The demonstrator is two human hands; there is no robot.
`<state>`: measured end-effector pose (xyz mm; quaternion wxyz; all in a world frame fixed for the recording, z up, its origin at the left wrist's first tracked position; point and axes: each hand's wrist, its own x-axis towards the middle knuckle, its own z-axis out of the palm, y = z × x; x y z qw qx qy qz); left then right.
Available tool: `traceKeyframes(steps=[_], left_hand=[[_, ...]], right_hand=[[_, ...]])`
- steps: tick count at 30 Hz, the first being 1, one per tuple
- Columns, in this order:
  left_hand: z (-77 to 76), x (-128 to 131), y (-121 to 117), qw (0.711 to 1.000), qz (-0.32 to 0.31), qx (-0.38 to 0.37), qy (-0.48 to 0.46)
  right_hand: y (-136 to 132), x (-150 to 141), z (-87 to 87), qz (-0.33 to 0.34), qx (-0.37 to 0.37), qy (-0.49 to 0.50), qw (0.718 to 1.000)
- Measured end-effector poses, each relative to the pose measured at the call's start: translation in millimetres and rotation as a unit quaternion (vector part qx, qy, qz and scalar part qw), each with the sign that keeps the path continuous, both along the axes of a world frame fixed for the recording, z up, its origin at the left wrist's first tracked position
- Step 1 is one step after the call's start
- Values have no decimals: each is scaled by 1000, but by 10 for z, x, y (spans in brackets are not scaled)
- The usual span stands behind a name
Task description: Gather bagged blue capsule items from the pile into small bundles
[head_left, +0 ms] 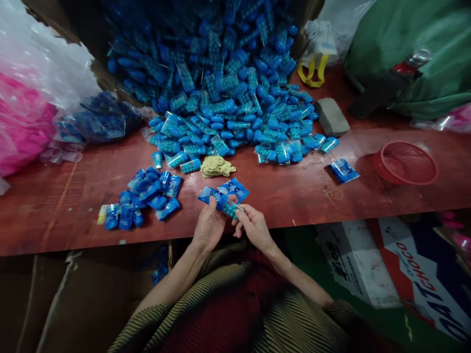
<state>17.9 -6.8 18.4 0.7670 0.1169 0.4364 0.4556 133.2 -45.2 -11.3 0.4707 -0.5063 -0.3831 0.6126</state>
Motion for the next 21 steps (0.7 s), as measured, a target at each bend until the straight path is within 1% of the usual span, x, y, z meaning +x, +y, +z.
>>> traceKeyframes(steps=[3, 5, 7, 10, 11, 14, 17, 21], left_hand=[[-3, -49, 43, 999, 20, -26, 5], [-11, -76, 65, 999, 7, -36, -7], [-25, -101, 83, 999, -20, -32, -18], [-40, -126, 98, 998, -56, -2, -11], [-38, -127, 99, 998, -67, 7, -6], [-16, -99, 87, 996, -92, 11, -6], [1, -52, 57, 997, -73, 12, -17], [-40, -54, 28, 999, -20, 28, -14]], right_hand=[[-15, 45, 23, 15, 42, -87, 995], [-17, 61, 40, 18, 64, -119, 991], [-12, 63, 50, 34, 45, -75, 996], [-15, 32, 55, 54, -23, 49, 997], [-21, 15, 54, 49, -36, 74, 995], [-44, -34, 45, 15, -47, 112, 992], [-48, -39, 33, -7, -48, 144, 988], [-15, 42, 44, -45, -31, 103, 993]])
